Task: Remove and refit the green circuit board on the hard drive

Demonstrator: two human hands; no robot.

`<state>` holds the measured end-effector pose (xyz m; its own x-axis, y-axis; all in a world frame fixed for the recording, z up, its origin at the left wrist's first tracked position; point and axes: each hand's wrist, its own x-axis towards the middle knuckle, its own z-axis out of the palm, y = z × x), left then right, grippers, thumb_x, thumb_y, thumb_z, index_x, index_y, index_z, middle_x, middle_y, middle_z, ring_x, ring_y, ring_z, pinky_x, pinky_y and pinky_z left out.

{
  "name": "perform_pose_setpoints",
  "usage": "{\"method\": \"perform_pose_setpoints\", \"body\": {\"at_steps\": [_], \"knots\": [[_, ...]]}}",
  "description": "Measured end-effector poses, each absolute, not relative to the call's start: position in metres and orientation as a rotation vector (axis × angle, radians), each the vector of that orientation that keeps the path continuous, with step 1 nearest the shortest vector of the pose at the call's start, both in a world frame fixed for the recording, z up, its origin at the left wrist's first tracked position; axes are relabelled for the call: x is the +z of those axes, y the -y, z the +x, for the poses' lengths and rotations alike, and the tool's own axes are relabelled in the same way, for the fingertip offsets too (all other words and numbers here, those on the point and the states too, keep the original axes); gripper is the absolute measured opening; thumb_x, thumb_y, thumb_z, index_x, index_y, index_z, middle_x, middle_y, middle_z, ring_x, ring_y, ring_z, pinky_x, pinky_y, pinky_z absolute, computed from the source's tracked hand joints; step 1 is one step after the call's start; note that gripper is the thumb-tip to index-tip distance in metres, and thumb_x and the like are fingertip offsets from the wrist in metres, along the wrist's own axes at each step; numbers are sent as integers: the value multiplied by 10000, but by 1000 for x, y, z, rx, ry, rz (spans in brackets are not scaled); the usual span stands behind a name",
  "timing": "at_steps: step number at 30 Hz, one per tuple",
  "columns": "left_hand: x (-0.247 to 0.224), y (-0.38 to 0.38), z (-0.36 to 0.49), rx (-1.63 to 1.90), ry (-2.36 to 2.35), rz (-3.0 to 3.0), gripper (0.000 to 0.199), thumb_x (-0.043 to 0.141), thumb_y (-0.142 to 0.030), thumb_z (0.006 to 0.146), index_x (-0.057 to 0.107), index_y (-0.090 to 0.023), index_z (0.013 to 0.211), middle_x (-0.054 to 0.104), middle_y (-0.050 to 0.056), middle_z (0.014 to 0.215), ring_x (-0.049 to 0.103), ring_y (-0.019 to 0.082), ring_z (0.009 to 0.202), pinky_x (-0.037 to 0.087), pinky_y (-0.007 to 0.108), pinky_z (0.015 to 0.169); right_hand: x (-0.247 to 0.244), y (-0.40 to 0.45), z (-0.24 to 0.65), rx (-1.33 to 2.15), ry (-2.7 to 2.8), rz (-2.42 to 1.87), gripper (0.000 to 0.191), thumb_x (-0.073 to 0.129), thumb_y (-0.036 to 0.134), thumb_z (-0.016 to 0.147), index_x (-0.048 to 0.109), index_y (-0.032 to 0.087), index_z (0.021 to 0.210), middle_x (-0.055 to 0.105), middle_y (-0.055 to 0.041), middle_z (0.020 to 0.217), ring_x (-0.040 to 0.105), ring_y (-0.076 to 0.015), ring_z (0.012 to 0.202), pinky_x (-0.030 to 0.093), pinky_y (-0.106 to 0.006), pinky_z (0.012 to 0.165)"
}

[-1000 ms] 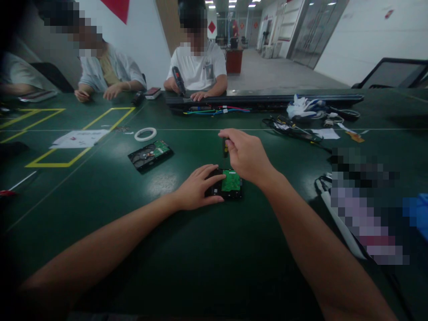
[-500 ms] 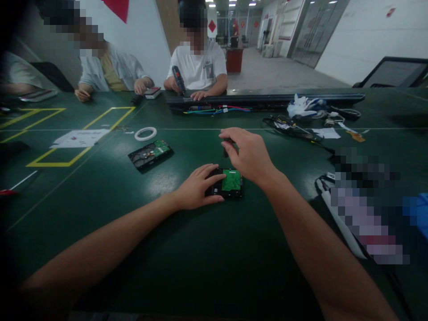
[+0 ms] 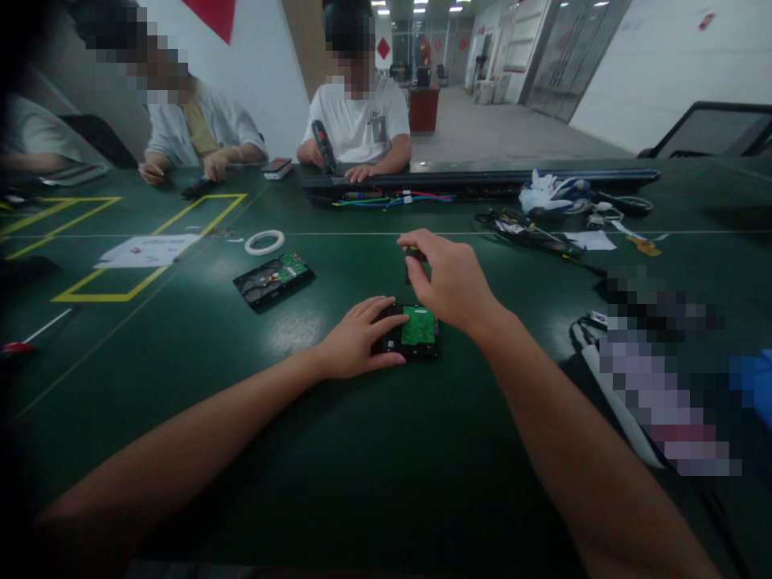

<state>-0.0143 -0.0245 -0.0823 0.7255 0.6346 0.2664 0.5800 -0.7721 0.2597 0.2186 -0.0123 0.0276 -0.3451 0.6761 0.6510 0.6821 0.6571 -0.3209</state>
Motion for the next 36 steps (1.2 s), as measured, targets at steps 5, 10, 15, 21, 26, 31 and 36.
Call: {"method": "perform_pose_setpoints", "body": {"at_steps": [5,10,15,21,26,31,36], "knots": [[-82,24,-15,518,-976,2772,778,611,-748,965,517,-268,1570,365,169,1704,338,411,1581,317,635,1273,28,13,218,0,2092,-1039,285,580,181,964,716,214,1212,785,-103,1275,773,-268,979,599,-456,921],[-82,24,-15,511,-980,2769,784,615,-751,960,518,-266,1569,345,170,1714,328,419,1585,311,642,1273,26,10,218,45,2058,-1017,195,605,241,988,719,221,1146,789,-98,1261,777,-262,1005,606,-438,907],[-81,25,-14,529,-980,2754,763,630,-734,963,516,-281,1566,357,160,1712,335,417,1583,315,653,1269,25,9,218,77,2051,-1016,133,634,307,1007,713,236,1088,802,-79,1204,773,-261,997,601,-431,873],[-80,25,-15,508,-980,2768,780,607,-755,963,519,-267,1565,355,170,1709,333,418,1582,318,649,1268,27,9,220,8,2090,-1030,126,594,224,1002,704,244,1059,804,-68,1194,762,-270,1049,572,-457,942],[-81,25,-15,515,-976,2761,774,628,-740,958,512,-277,1568,355,165,1710,347,418,1574,322,652,1263,26,8,221,1,2093,-1019,178,576,201,993,710,237,1105,797,-80,1206,755,-281,1083,569,-470,968],[-83,24,-15,525,-965,2773,777,623,-740,961,524,-259,1564,351,170,1710,342,416,1576,315,630,1275,28,11,219,-22,2096,-1067,258,558,225,1000,685,240,1223,791,-85,1175,755,-272,1005,571,-448,924],[-82,23,-15,518,-973,2766,781,614,-748,962,512,-275,1575,357,165,1710,337,420,1578,316,648,1270,28,13,217,12,2061,-1057,282,565,224,989,651,238,1257,771,-97,1162,745,-285,1033,572,-456,933]]}}
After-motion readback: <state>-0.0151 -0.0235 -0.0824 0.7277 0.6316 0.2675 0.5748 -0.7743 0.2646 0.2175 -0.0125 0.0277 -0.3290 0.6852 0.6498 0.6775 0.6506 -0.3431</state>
